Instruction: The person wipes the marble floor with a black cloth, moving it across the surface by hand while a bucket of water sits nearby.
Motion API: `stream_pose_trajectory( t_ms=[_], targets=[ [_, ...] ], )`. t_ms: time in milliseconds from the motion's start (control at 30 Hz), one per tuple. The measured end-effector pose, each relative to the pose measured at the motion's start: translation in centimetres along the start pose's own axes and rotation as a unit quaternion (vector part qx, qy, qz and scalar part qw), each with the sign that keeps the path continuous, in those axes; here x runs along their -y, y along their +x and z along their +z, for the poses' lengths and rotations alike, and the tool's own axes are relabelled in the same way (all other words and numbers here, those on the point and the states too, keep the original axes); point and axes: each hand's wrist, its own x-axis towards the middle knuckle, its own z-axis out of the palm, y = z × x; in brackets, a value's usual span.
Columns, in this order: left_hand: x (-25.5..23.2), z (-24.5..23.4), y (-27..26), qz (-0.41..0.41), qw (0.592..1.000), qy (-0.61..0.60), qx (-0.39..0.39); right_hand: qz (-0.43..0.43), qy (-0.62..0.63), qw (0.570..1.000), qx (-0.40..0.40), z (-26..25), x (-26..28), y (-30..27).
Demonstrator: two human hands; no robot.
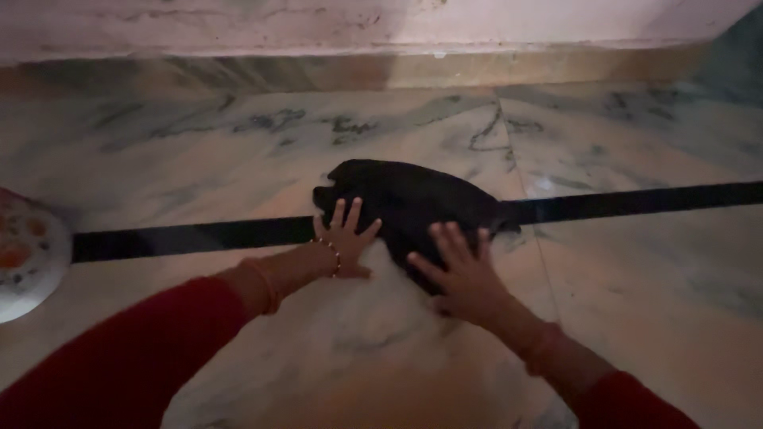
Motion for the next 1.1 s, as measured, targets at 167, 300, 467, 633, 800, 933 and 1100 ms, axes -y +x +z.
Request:
stream_pose_trajectory(
  t_ms=[167, 300, 467, 633, 800, 933, 1100],
  targets=[
    [1.1, 0.6, 4.5, -0.013, 0.989, -0.123, -0.077, -0.128, -0.009, 0.986, -0.110, 2.2, -1.7, 6.7],
    [2.3, 1.5, 8.5, 0.028, 0.965, -0.198, -0.167, -0.107, 0.054, 0.993, 0.015, 1.7, -3.6, 13.8],
    [1.7, 1.3, 13.0, 0.026, 0.932, -0.187, -0.309, -0.040, 0.111, 0.993, -0.018, 3.6, -7.2, 18.2],
    [-6.5, -0.2, 17.8, -0.058, 0.873, -0.102, -0.473, 0.055, 0.034, 0.993, -0.098, 7.2, -13.8, 21.6],
    [-9.4, -2.6, 20.1, -0.083, 0.908, -0.156, -0.380, 0.277, 0.186, 0.933, -0.134, 9.6, -26.9, 19.5],
    [-9.5, -3.4, 19.9, -0.075, 0.923, -0.112, -0.360, 0.440, 0.175, 0.874, -0.107, 13.7, -40.7, 14.5],
    [-9.6, -5.2, 19.2, -0.104, 0.947, -0.142, -0.269, 0.531, 0.178, 0.816, -0.143, 17.8, -47.5, 13.9]
  ],
)
